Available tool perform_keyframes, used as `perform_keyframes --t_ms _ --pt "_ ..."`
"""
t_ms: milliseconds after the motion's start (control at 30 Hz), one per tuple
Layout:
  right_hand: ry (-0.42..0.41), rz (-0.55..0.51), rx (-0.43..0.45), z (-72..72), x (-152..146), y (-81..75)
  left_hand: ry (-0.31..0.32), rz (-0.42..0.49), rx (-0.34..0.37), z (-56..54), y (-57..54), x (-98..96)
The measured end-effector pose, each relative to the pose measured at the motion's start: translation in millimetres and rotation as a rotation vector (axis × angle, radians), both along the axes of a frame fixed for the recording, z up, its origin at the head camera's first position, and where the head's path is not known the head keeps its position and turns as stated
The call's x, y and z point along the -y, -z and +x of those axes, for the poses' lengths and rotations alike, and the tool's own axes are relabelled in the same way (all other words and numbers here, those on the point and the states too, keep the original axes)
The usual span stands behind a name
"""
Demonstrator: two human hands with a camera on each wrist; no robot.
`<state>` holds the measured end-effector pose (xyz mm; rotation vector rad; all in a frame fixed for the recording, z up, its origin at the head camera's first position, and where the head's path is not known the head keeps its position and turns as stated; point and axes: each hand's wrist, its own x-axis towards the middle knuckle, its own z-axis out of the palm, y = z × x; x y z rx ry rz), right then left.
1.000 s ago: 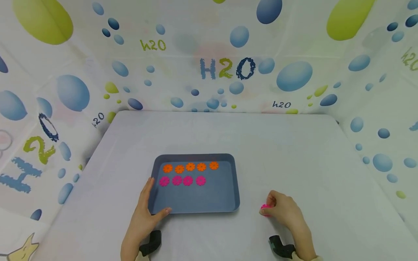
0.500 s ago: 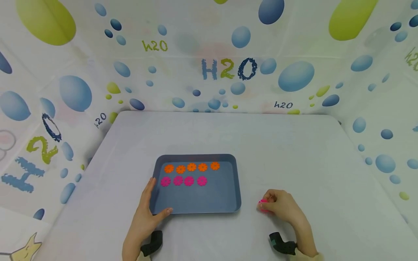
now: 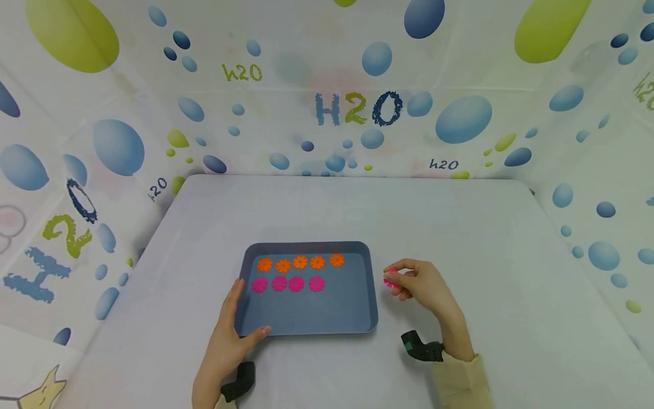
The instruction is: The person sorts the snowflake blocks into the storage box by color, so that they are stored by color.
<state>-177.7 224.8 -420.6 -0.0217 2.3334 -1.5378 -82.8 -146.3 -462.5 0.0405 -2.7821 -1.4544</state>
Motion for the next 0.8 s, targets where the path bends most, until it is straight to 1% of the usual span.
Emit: perform_keyframes --t_ms 233,500,667,800 --pt "-0.064 -0.105 0.005 -22.3 24 -3.6 -0.002 -0.007 0.004 0.3 -0.3 0.0" --pt "-0.119 -0.140 0.027 -40.8 51 -4.1 0.002 0.008 0.002 -0.6 0.8 -0.2" --pt "-0.151 -0.117 0.056 -47.6 68 -2.9 0.001 0.002 -0.007 -0.7 1.6 -0.1" --pt "-0.162 -0.022 0.073 -49.7 80 -2.7 -0.005 -0.001 -0.001 0.0 1.9 0.4"
